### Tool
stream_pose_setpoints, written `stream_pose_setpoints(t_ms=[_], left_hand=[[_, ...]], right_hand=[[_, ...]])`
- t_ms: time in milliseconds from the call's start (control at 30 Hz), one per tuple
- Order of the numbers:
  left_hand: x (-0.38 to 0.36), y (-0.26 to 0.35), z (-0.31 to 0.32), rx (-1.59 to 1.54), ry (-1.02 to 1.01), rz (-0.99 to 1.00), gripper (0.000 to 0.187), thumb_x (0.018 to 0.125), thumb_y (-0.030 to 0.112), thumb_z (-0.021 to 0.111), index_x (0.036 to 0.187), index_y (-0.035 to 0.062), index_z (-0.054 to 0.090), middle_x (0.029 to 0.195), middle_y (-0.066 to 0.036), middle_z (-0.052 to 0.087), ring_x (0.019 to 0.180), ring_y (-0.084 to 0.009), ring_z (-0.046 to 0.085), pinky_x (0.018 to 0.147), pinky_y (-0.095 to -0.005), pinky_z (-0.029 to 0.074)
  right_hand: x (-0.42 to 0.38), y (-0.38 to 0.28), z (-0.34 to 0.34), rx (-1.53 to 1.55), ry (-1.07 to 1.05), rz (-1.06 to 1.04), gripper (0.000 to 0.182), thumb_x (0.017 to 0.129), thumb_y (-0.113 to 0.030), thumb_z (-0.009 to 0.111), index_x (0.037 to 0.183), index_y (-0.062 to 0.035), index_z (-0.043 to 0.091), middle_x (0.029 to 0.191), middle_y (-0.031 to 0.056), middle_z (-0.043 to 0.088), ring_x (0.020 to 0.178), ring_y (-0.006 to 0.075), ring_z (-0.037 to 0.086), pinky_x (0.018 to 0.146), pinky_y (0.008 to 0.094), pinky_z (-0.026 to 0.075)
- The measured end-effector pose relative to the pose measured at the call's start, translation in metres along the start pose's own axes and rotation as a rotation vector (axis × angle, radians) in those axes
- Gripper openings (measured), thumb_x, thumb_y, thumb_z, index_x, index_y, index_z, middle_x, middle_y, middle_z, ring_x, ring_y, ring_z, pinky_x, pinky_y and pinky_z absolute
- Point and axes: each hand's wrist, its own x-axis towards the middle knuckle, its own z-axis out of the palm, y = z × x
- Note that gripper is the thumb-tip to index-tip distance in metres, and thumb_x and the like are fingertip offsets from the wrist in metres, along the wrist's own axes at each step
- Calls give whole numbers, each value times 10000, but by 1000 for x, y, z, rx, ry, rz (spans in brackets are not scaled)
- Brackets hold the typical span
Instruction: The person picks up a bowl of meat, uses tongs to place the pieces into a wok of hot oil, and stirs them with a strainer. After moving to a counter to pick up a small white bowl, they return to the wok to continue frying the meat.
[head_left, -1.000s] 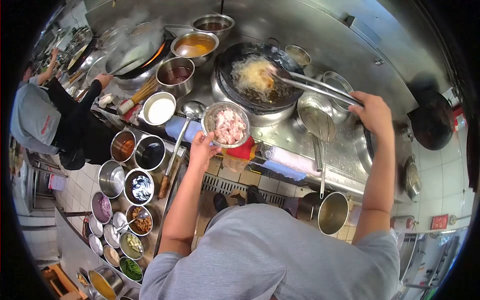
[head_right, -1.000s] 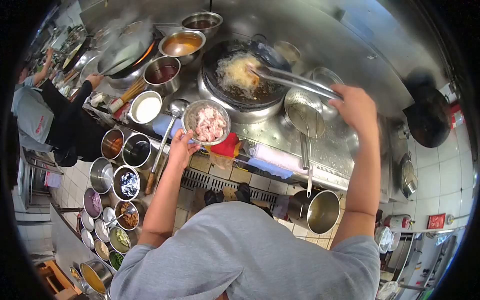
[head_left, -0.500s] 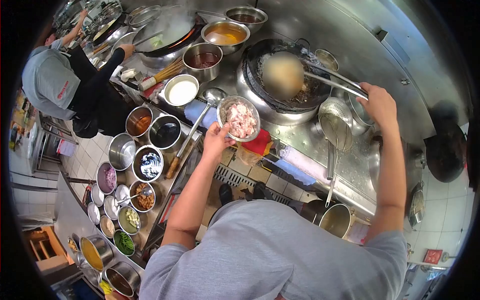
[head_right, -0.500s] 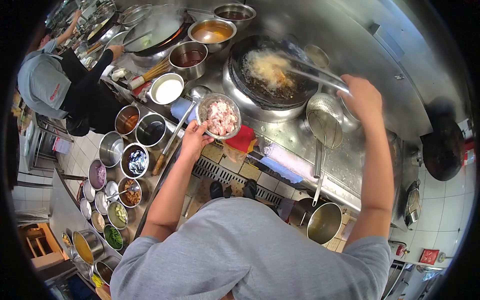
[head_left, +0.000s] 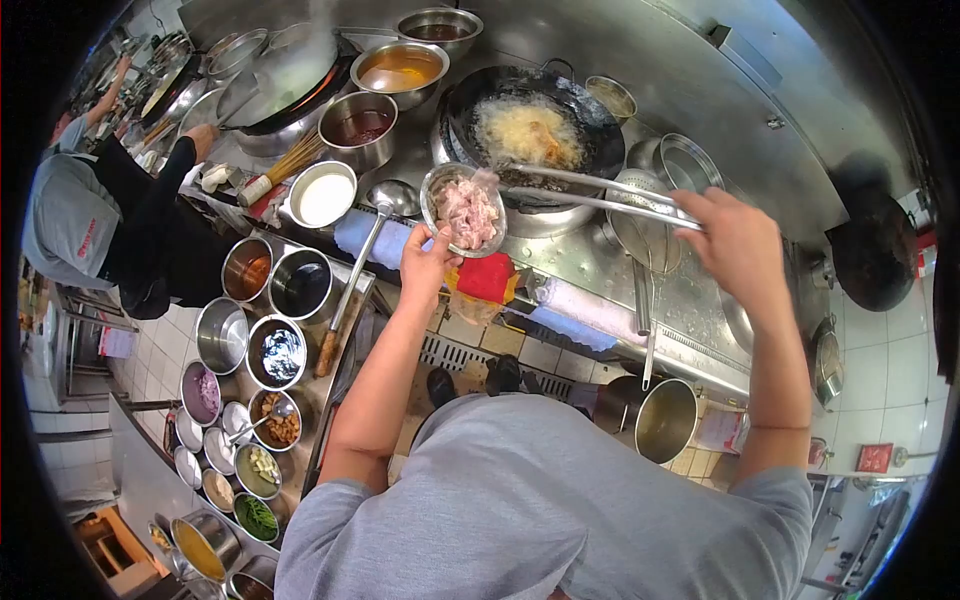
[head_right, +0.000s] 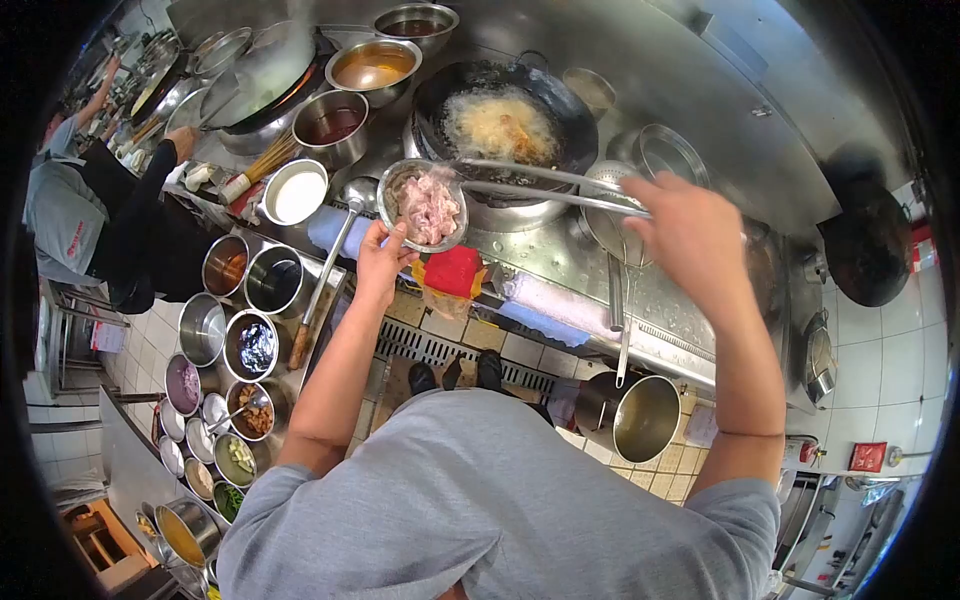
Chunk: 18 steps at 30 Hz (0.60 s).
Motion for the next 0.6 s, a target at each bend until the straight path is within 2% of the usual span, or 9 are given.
stream_pose_setpoints(t_ms=[67, 200, 333, 400, 433, 500, 600], left_hand=[[3, -1, -4, -3, -39, -21, 114, 897, 185, 566, 874, 98, 497, 816, -16, 570, 657, -104, 568, 607, -243, 509], [6, -5, -6, -52, -23, -75, 112, 897, 182, 565, 878, 91, 503, 840, -22, 582, 661, -102, 577, 600, -237, 511], [5, -6, -3, -67, -33, -81, 121, 897, 181, 566, 864, 87, 496, 819, -20, 583, 663, -103, 576, 598, -238, 517], [4, -7, 1, 27, -90, -1, 130, 893, 168, 572, 846, 88, 481, 824, -12, 578, 674, -100, 573, 602, -245, 524], [2, -8, 3, 27, -95, -4, 130, 893, 168, 572, 846, 88, 481, 824, -12, 578, 674, -100, 573, 602, -245, 524], [-2, -7, 8, 38, -152, 160, 144, 887, 156, 581, 828, 92, 467, 835, -8, 568, 684, -96, 568, 603, -249, 526], [-6, 1, 10, 72, -148, 136, 149, 885, 145, 584, 821, 94, 459, 834, 0, 564, 691, -95, 566, 608, -253, 524]], right_hand=[[-10, 13, -13, 27, 43, 55, 321, 749, -210, 650, 1064, -179, 598, 813, 66, 577, 744, 279, 588, 635, 388, 453], [-26, 34, -29, 135, 138, 252, 330, 743, -164, 656, 1069, -182, 611, 828, 71, 585, 775, 268, 586, 669, 379, 448], [-28, 40, -16, 163, 132, 212, 366, 737, -167, 661, 1098, -182, 601, 830, 74, 585, 778, 272, 587, 677, 381, 453], [-23, 28, -13, 86, -49, 150, 368, 736, -203, 667, 1097, -172, 599, 842, 74, 588, 792, 275, 591, 678, 385, 456], [-21, 23, -9, 85, -52, 155, 368, 736, -203, 667, 1097, -172, 599, 842, 74, 588, 792, 275, 591, 678, 385, 456], [-12, 16, 3, 55, -66, 48, 367, 736, -243, 668, 1091, -178, 598, 852, 72, 589, 801, 278, 594, 674, 387, 459], [-8, 13, 3, 34, -50, 67, 339, 734, -251, 669, 1058, -174, 612, 831, 78, 594, 797, 275, 596, 669, 389, 458]])
